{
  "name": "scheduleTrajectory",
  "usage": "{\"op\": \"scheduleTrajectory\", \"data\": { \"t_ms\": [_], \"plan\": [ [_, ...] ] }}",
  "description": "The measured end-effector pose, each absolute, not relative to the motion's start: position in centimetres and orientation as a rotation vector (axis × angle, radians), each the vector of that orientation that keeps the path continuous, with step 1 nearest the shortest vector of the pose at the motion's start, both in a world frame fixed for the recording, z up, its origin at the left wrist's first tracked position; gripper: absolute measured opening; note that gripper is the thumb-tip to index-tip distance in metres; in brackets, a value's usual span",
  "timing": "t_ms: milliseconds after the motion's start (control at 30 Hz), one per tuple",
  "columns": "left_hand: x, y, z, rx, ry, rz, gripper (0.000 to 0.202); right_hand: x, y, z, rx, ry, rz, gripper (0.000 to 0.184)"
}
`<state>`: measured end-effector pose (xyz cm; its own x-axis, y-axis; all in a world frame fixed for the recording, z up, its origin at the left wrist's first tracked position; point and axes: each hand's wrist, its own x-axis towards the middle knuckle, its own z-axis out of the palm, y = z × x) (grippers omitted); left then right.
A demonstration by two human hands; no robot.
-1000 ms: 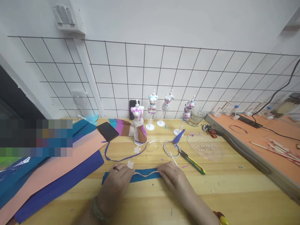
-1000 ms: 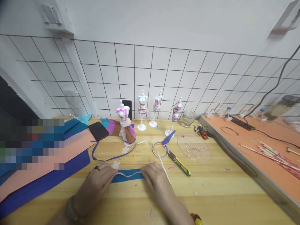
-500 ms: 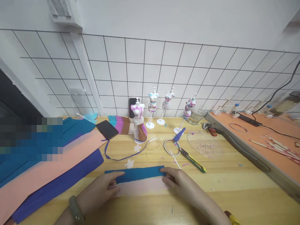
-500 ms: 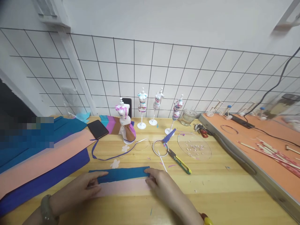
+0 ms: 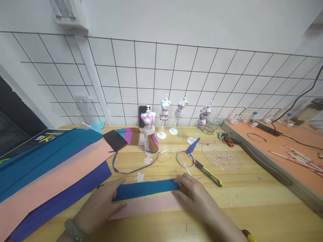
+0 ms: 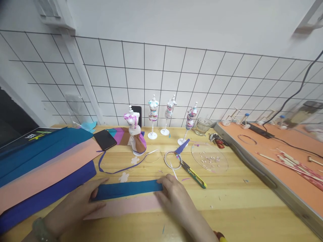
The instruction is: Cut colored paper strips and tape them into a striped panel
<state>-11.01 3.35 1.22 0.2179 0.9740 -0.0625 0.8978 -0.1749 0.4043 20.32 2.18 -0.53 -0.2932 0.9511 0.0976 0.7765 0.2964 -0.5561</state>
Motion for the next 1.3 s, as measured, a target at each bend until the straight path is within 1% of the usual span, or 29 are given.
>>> {"op": "scheduleTrajectory", "data": {
  "t_ms": [133, 267, 400, 600, 833, 1300],
  "plan": [
    [-9.8, 3.8, 0.3, 2.398, 1.638, 0.539, 0.035, 19.5, 2.5, -1.3, -1.406, -2.274, 0.326, 0.024],
    [-8.2, 3.9, -0.9, 2.579, 1.466, 0.443, 0.030, 19.1, 2.8, -1.7, -1.344, -2.327, 0.268, 0.021],
    [-7.6, 3.8, -1.5, 2.643, 1.480, 0.355, 0.023, 19.2, 3.0, -2.0, -1.307, -2.347, 0.229, 0.020],
    [-8.0, 4.1, -2.1, 2.656, 1.389, 0.594, 0.026, 19.6, 3.3, -2.5, -1.292, -2.364, 0.193, 0.021],
    [-7.7, 4.1, -1.2, 2.600, 1.437, 0.562, 0.022, 19.2, 3.0, -2.1, -1.297, -2.369, 0.169, 0.015],
    [-7.9, 4.3, -1.3, 2.595, 1.432, 0.679, 0.026, 19.1, 3.0, -2.2, -1.289, -2.342, 0.111, 0.019]
  ]
}}
